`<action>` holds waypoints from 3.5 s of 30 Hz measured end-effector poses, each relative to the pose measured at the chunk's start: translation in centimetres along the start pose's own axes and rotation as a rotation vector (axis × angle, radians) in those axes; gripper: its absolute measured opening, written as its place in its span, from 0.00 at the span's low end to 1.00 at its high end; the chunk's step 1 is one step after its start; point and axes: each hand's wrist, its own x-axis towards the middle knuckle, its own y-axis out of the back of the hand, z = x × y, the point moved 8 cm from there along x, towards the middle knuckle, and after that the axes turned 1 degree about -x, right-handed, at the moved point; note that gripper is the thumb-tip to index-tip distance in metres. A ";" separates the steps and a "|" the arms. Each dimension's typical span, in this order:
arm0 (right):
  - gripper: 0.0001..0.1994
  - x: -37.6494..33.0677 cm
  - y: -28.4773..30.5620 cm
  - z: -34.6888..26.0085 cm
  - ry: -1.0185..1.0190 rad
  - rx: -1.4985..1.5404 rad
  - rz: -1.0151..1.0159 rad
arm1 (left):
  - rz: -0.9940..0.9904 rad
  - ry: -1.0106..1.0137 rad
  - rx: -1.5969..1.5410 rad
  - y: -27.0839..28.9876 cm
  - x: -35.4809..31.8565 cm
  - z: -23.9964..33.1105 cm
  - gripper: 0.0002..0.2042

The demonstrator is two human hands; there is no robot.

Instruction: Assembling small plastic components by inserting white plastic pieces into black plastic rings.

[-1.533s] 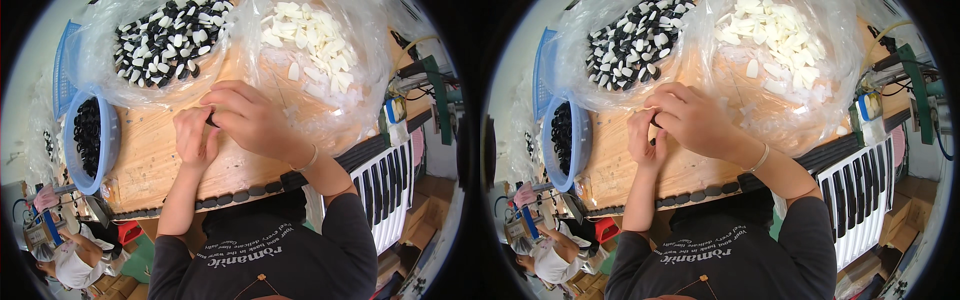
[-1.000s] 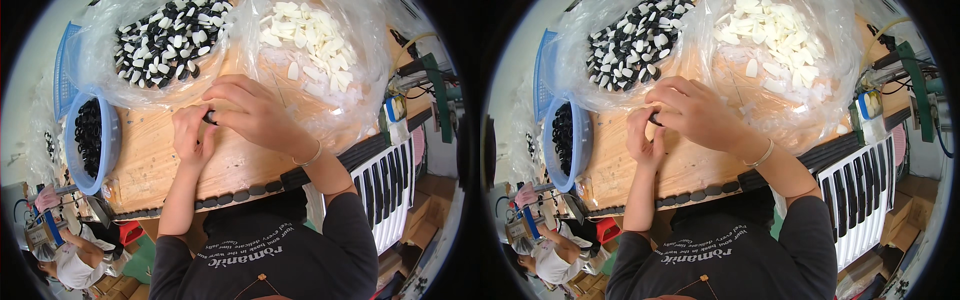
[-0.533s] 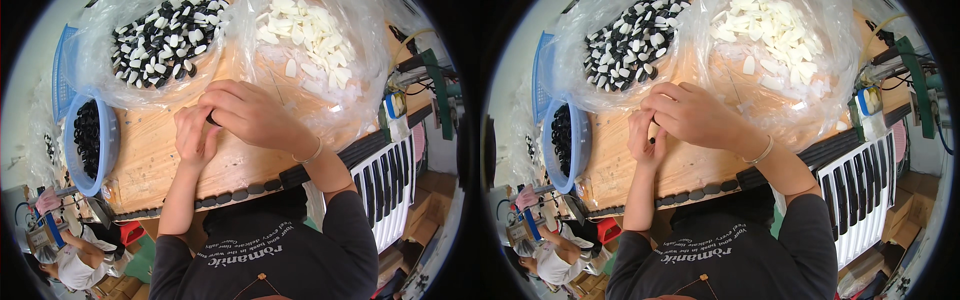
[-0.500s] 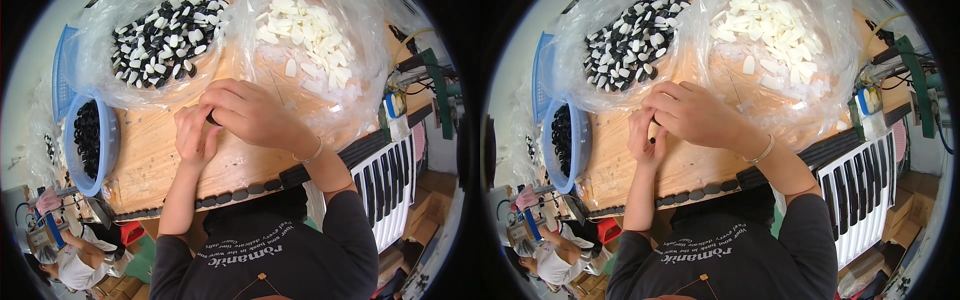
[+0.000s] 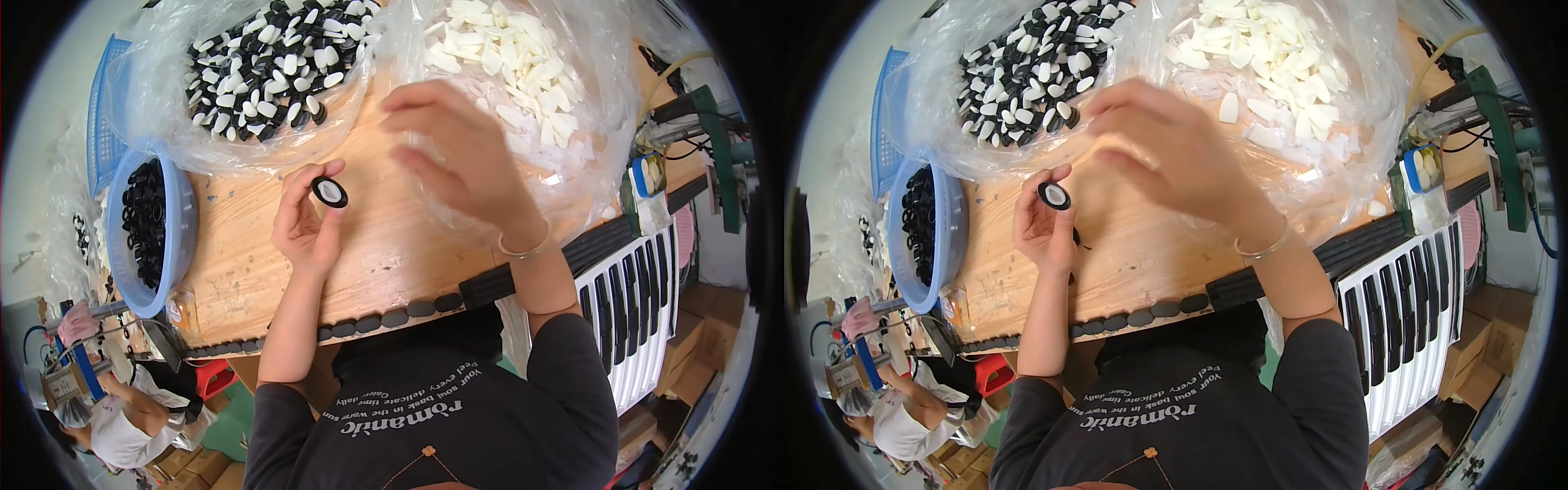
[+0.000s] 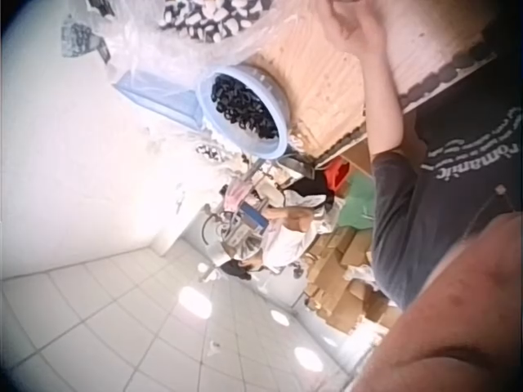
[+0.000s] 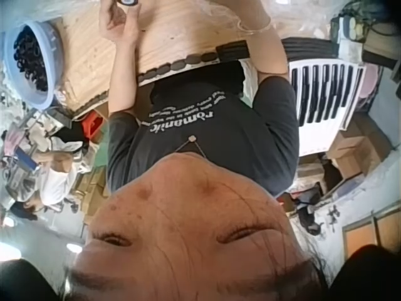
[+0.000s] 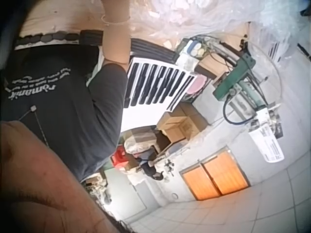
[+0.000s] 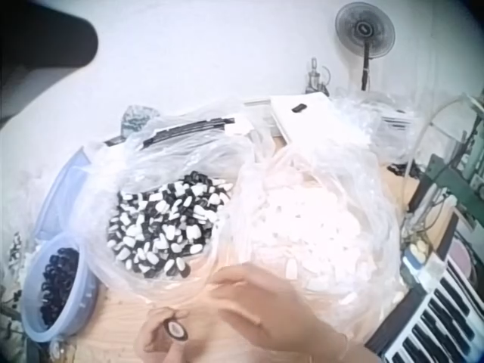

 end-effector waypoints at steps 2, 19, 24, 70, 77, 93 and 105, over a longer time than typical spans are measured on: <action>0.04 0.1 2.0 1.3 -0.058 -0.047 0.051 | 0.022 0.025 -0.056 0.1 0.0 0.1 0.21; 0.08 -7.5 -1.8 10.6 -0.443 -0.582 -0.497 | 0.121 0.080 -0.058 2.3 0.3 -0.3 0.21; 0.08 -5.5 -0.7 10.8 -0.665 -0.404 -0.649 | 0.129 0.016 -0.047 2.0 0.5 0.3 0.21; 0.10 -1.9 -3.8 -1.9 -0.088 0.255 0.073 | 0.050 -0.336 0.401 -0.1 -0.1 3.5 0.23; 0.12 -4.2 -7.6 1.5 -0.659 0.757 -0.234 | 0.033 -0.385 0.531 -0.8 0.0 4.3 0.19; 0.07 -5.8 -10.0 4.6 -0.846 0.973 -0.233 | -0.090 -0.388 0.614 -2.2 0.5 4.3 0.20; 0.02 -1.3 -0.8 8.1 -0.390 -0.030 -0.208 | 0.128 -0.032 0.280 0.9 0.5 0.4 0.20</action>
